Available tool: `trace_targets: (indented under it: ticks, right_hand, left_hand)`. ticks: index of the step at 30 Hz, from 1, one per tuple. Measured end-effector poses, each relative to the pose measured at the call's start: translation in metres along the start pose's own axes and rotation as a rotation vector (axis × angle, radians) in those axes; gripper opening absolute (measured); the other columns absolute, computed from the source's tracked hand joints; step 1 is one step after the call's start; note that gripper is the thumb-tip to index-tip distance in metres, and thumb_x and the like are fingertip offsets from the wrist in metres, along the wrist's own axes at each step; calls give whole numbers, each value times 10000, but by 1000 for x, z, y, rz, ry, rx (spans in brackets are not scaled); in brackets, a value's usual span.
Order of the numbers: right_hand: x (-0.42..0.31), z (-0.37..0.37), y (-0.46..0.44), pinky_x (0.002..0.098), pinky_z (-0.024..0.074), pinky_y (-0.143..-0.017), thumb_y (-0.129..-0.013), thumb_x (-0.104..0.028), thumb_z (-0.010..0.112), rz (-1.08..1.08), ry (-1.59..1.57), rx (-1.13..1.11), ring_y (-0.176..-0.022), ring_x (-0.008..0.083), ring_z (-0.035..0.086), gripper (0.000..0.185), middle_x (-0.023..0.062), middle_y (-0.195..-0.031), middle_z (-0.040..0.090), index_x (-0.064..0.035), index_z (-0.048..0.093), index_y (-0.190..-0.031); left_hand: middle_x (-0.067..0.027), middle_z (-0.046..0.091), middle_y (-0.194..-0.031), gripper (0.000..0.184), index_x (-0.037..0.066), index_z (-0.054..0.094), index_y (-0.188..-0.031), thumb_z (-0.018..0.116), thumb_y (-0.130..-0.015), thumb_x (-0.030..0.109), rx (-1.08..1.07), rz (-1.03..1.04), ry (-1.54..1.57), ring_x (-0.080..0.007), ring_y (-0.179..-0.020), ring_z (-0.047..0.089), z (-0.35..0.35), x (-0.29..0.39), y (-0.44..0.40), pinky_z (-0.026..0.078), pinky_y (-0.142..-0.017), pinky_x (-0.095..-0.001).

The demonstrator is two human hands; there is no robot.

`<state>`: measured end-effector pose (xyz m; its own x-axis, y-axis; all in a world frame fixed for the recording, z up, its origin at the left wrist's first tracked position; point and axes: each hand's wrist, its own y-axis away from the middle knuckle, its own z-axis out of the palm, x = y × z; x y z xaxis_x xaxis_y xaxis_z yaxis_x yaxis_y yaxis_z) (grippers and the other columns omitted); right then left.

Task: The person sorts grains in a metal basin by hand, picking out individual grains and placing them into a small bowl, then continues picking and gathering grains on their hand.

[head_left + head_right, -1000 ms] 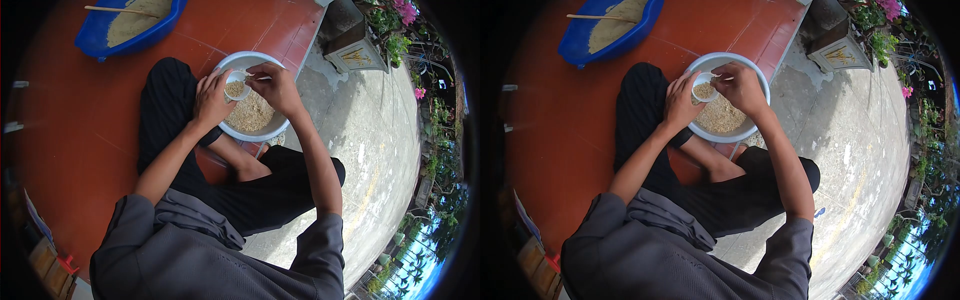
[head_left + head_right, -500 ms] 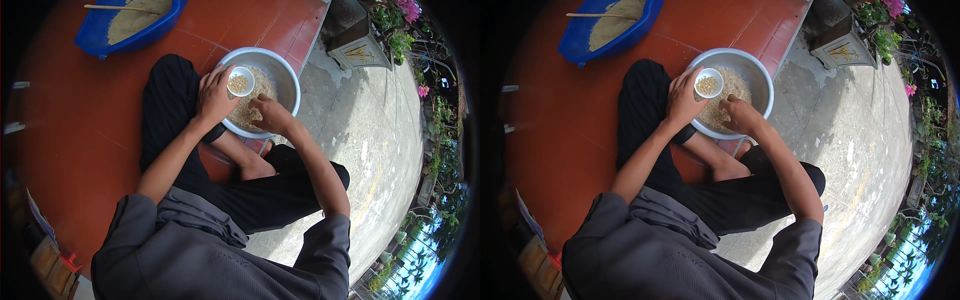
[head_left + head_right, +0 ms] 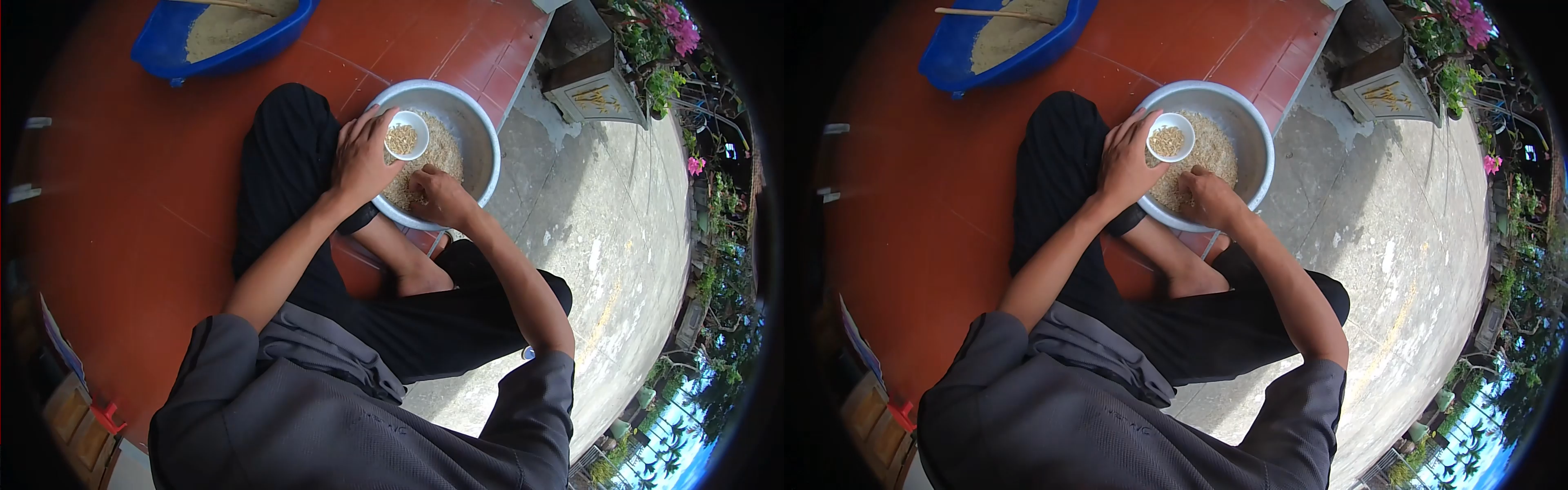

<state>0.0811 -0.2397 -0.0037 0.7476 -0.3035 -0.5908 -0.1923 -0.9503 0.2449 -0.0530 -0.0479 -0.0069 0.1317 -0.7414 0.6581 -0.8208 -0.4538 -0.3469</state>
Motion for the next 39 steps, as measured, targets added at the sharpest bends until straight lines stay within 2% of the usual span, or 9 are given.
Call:
trace_targets:
  ticks: [7,10,19,22,26,30,33,36,39]
  right_hand:
    - [4,7,-3,468,583,-783,-781,-39,749,-57,-68,64,-832,380,708,172,176,-852,655,-3,658,-923]
    - [-1,5,-2,521,579,-831,-779,-47,711,1,-94,36,-888,449,709,122,227,-900,696,1,677,-886]
    - [3,9,-6,507,582,-792,-788,-48,722,45,-67,22,-837,464,723,67,241,-821,717,4,702,-824]
    - [0,-7,-10,464,591,-748,-784,-49,755,46,-71,72,-775,400,743,84,225,-807,733,10,709,-824]
    - [-37,-72,-19,304,605,-785,-846,-18,817,184,-258,62,-846,119,746,155,82,-858,764,20,758,-984]
    - [-50,-93,-21,296,627,-852,-951,4,793,136,-601,260,-954,159,773,244,127,-1064,790,44,722,-1181]
    - [-55,-88,-22,346,645,-821,-901,-26,818,3,-356,380,-900,241,814,205,164,-965,814,48,772,-1085]
    - [-37,-88,-13,383,647,-814,-888,-39,826,159,-277,250,-934,274,816,235,197,-1055,813,26,773,-1107]
    - [-21,-77,0,363,651,-831,-904,7,805,141,-141,59,-956,222,798,238,172,-1074,783,24,746,-1134]
  left_hand:
    - [-164,614,-1546,915,130,507,-1606,929,-797,190,-7,-3,-4,-326,-1519,512,0,0,0,367,-1241,-504]
    - [-165,611,-1549,917,132,505,-1609,928,-798,192,-3,2,-3,-327,-1520,510,1,0,0,368,-1239,-506]
    - [-165,608,-1551,906,140,505,-1614,914,-807,188,-6,-6,-7,-332,-1521,507,1,1,0,368,-1240,-506]
    - [-166,608,-1553,907,138,503,-1614,915,-808,189,-8,-1,-9,-331,-1520,508,2,1,0,368,-1240,-506]
    - [-165,609,-1550,909,129,504,-1610,924,-805,188,-17,1,4,-332,-1516,514,-1,0,0,366,-1239,-508]
    - [-165,618,-1536,912,122,505,-1605,934,-802,184,-11,9,20,-335,-1511,519,-2,2,0,364,-1238,-509]
    - [-166,623,-1527,910,125,508,-1603,934,-802,192,-24,0,21,-337,-1510,520,-3,2,0,367,-1236,-510]
    - [-163,621,-1532,909,128,511,-1602,934,-801,199,-5,7,0,-332,-1507,523,0,1,1,370,-1234,-510]
    - [-146,647,-1499,846,84,500,-1585,893,-849,223,-9,14,-18,-305,-1529,496,1,0,0,354,-1240,-514]
